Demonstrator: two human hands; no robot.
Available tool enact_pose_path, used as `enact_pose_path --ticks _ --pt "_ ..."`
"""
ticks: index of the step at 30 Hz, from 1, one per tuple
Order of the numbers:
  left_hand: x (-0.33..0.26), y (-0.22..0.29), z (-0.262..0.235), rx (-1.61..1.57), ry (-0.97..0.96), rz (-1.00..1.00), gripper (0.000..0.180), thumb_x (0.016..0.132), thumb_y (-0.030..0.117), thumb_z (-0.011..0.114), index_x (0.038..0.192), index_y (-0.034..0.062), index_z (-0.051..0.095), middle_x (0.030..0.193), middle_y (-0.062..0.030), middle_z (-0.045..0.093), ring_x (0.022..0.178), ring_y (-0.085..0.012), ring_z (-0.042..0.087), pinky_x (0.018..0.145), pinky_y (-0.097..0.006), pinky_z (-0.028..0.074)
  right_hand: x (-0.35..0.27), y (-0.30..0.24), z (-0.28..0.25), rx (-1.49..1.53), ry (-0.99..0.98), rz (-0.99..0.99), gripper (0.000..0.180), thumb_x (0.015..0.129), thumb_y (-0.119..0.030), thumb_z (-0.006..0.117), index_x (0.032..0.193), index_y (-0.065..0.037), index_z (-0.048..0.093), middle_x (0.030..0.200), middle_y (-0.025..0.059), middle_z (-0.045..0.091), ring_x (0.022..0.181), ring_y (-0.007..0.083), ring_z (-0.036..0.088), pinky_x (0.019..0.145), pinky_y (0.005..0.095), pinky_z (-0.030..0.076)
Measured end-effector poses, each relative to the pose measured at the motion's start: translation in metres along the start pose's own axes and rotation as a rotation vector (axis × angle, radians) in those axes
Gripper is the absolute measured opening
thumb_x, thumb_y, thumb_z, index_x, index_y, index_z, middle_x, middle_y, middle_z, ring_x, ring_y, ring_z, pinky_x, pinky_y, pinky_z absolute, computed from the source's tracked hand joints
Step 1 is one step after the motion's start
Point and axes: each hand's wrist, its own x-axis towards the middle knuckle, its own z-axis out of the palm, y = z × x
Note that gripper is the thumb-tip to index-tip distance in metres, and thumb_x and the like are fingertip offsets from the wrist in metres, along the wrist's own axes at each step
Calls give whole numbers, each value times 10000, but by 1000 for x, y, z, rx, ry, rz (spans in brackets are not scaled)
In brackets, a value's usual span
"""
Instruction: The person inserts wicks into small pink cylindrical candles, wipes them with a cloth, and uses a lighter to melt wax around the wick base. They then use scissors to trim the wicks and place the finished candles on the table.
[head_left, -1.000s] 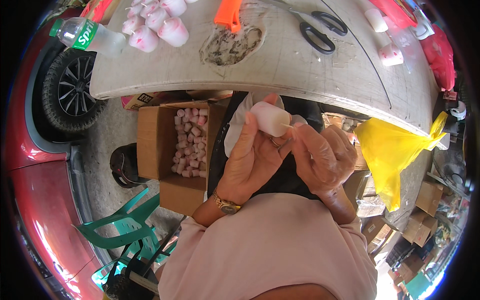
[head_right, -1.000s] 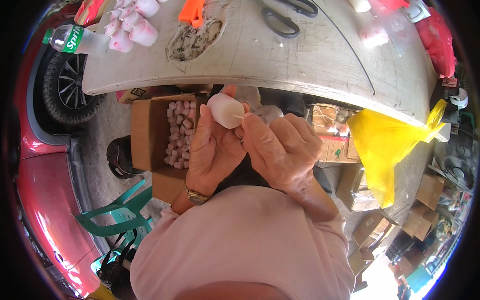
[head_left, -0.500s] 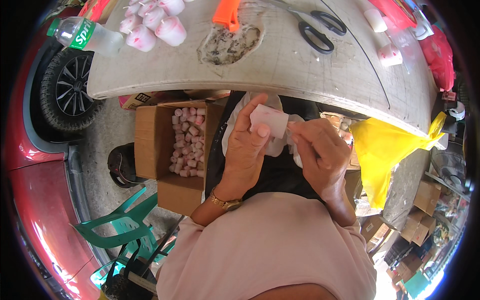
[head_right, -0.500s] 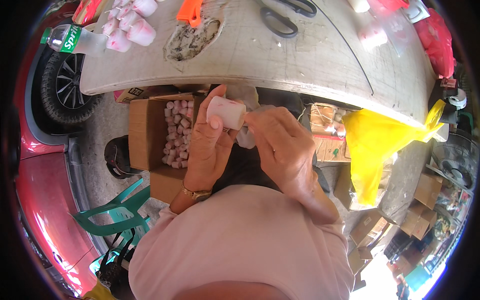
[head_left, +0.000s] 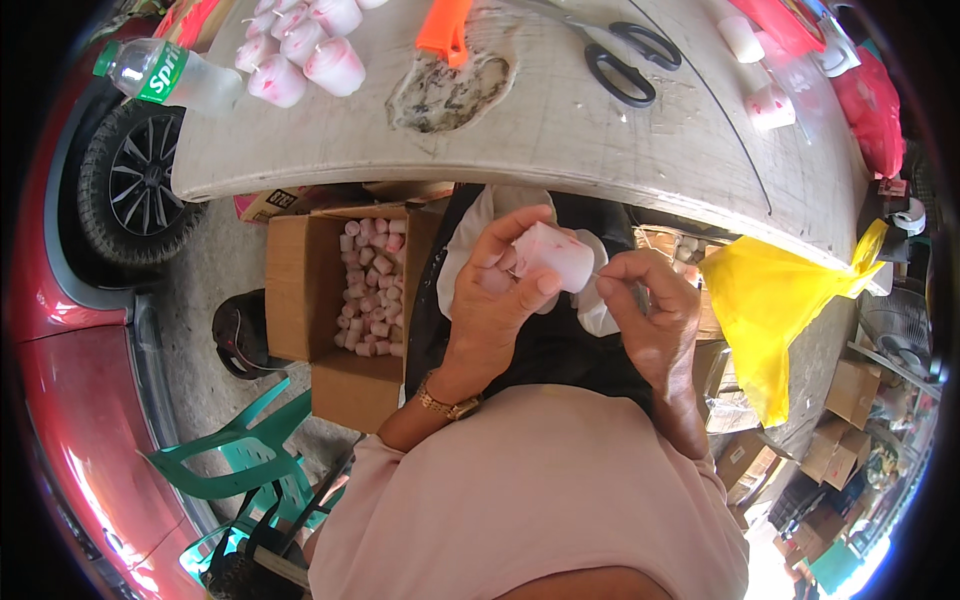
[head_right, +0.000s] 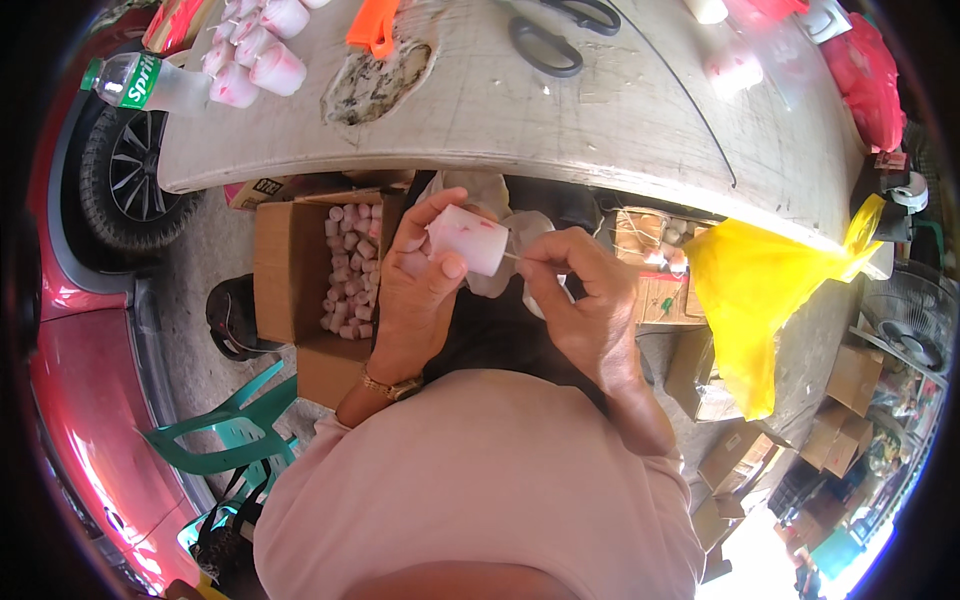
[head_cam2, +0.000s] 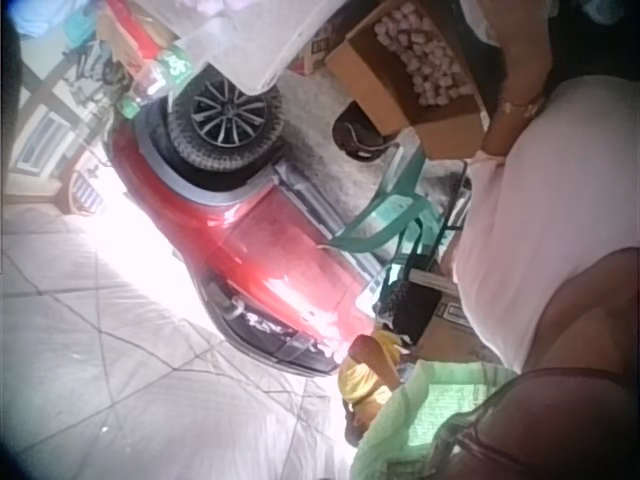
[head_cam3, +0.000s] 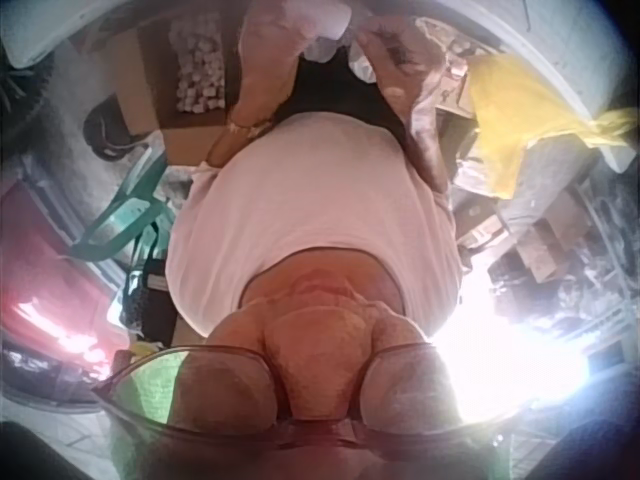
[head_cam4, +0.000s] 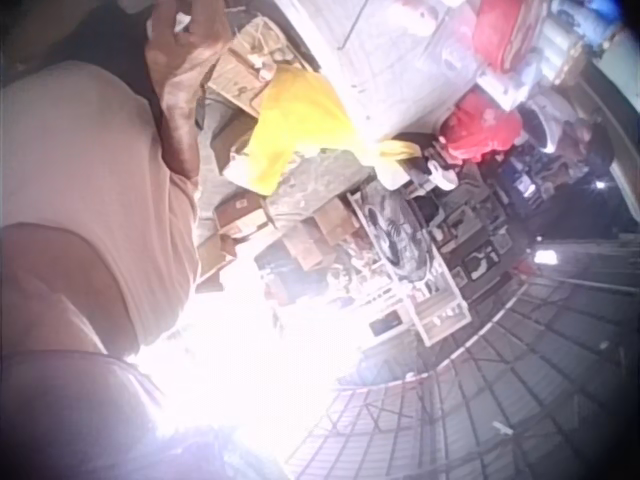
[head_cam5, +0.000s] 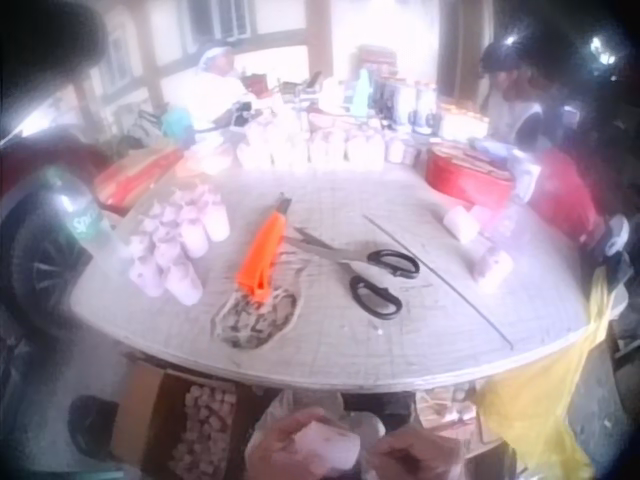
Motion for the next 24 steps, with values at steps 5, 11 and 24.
enact_pose_path --ticks 5,11,24 --pt "0 -1 1 58 -64 73 583 848 171 720 1344 27 449 1181 -117 598 1086 -168 564 953 -302 436 1 -1 3 -24 -26 0 93 816 113 614 846 25 623 819 79 644 699 148 634 627 238 495" --pt "-6 5 -1 157 -77 32 450 994 278 492 1341 -8 481 1225 -130 587 1108 -175 555 963 -297 423 -5 1 11 374 1 154 281 835 143 553 1087 22 576 909 103 622 721 144 617 610 254 496" --pt "2 28 47 532 -353 503 449 1021 382 371 978 17 630 1192 -160 562 992 -256 554 1014 -456 374 -18 7 -24 -354 22 -256 531 657 -148 778 1144 -123 568 864 77 590 739 282 608 680 382 504"
